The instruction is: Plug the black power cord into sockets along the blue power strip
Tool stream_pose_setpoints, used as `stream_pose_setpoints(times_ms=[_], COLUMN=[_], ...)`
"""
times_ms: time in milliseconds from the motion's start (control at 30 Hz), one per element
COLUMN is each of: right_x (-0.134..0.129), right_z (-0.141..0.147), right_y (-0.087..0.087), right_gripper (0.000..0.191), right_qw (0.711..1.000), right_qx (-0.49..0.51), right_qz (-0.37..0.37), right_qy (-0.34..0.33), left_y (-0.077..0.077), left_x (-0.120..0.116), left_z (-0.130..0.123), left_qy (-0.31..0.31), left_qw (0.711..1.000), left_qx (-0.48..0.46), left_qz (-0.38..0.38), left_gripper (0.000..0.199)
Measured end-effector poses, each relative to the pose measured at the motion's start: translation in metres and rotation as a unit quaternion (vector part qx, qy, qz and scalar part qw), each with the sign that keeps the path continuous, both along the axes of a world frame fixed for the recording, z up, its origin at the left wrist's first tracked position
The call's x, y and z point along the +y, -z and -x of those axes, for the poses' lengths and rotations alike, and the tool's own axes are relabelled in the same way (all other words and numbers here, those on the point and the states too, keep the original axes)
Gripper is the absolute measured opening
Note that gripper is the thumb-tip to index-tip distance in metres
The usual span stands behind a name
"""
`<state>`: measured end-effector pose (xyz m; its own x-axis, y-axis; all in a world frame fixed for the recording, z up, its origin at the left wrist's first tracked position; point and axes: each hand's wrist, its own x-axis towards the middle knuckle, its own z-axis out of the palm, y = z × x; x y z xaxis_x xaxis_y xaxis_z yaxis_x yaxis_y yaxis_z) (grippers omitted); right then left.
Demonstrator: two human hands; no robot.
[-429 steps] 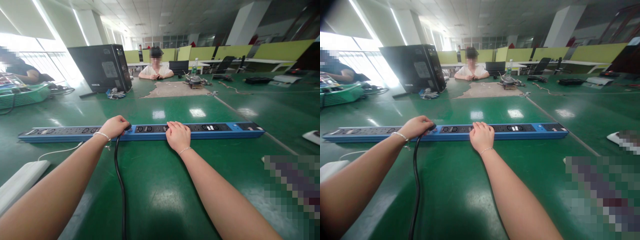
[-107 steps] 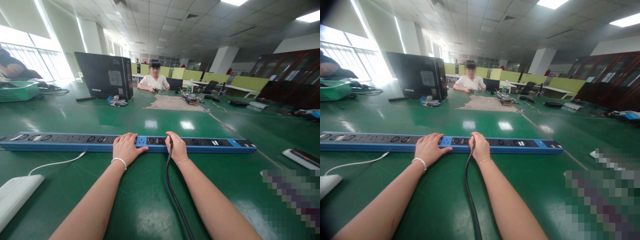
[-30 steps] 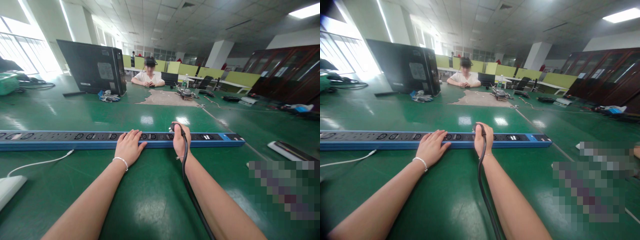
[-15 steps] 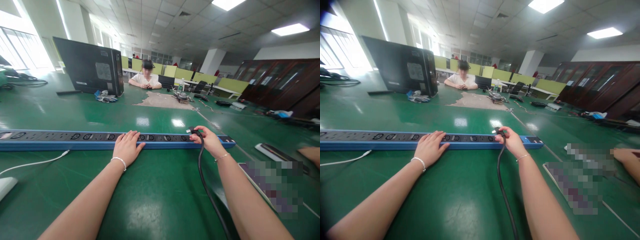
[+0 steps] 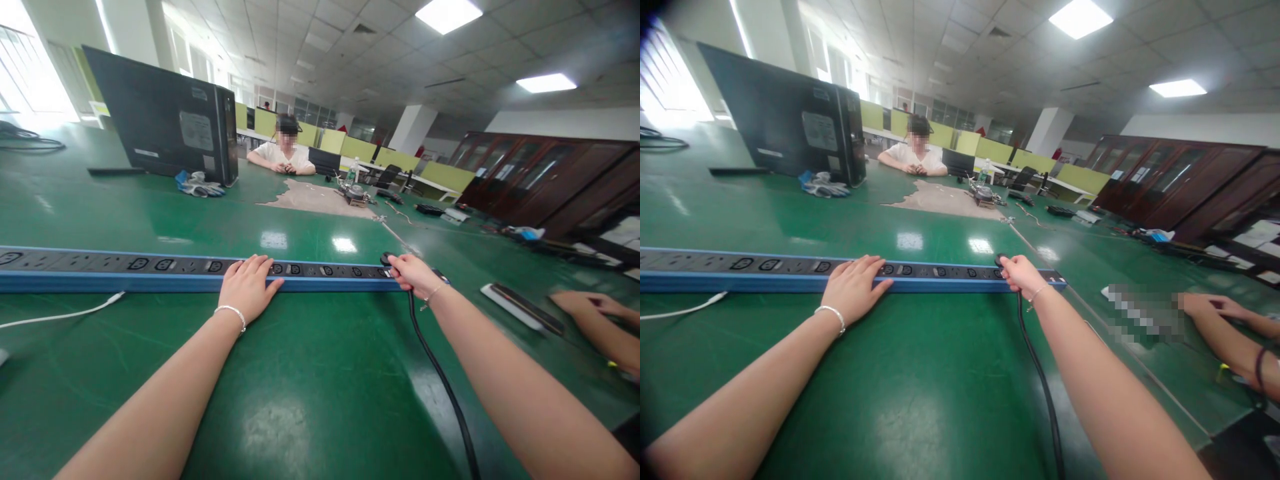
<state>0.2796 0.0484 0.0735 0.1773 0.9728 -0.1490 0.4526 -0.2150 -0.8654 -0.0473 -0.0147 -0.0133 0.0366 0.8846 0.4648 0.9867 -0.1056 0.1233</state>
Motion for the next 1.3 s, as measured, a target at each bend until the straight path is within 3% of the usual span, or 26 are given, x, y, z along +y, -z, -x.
stream_pose_setpoints(times_ms=[100,267,533,800,900,1033,1167,1300], right_x=[0.000,-0.002,0.004,0.015,0.015,0.007,0.004,0.012], right_z=[0.006,0.010,0.009,0.016,0.019,0.023,0.027,0.029], right_y=[-0.001,-0.001,0.011,0.008,0.007,0.012,0.018,0.013], right_gripper=[0.021,0.024,0.025,0.045,0.046,0.045,0.045,0.041], right_qw=[0.993,0.989,0.974,0.924,0.883,0.833,0.819,0.811], right_qx=[-0.115,-0.097,-0.217,-0.368,-0.447,-0.540,-0.566,-0.565], right_qz=[0.030,0.098,0.051,0.084,0.114,0.072,0.046,0.070], right_qy=[-0.007,-0.056,-0.038,-0.064,-0.092,-0.099,-0.084,-0.131], left_y=[0.001,0.001,0.001,0.000,-0.001,-0.002,-0.003,-0.003], left_x=[0.000,0.000,0.000,0.001,0.001,0.000,-0.001,-0.001], left_z=[0.001,0.001,0.001,0.001,0.000,0.000,0.000,0.000], left_qy=[0.000,0.003,0.001,0.002,0.002,0.002,-0.004,-0.002], left_qw=[1.000,1.000,1.000,1.000,1.000,1.000,1.000,1.000], left_qx=[-0.003,-0.007,-0.011,-0.003,0.001,0.004,0.005,0.005], left_qz=[-0.002,-0.004,0.000,0.001,0.002,0.006,0.012,0.018], left_gripper=[0.053,0.053,0.053,0.053,0.053,0.054,0.054,0.055])
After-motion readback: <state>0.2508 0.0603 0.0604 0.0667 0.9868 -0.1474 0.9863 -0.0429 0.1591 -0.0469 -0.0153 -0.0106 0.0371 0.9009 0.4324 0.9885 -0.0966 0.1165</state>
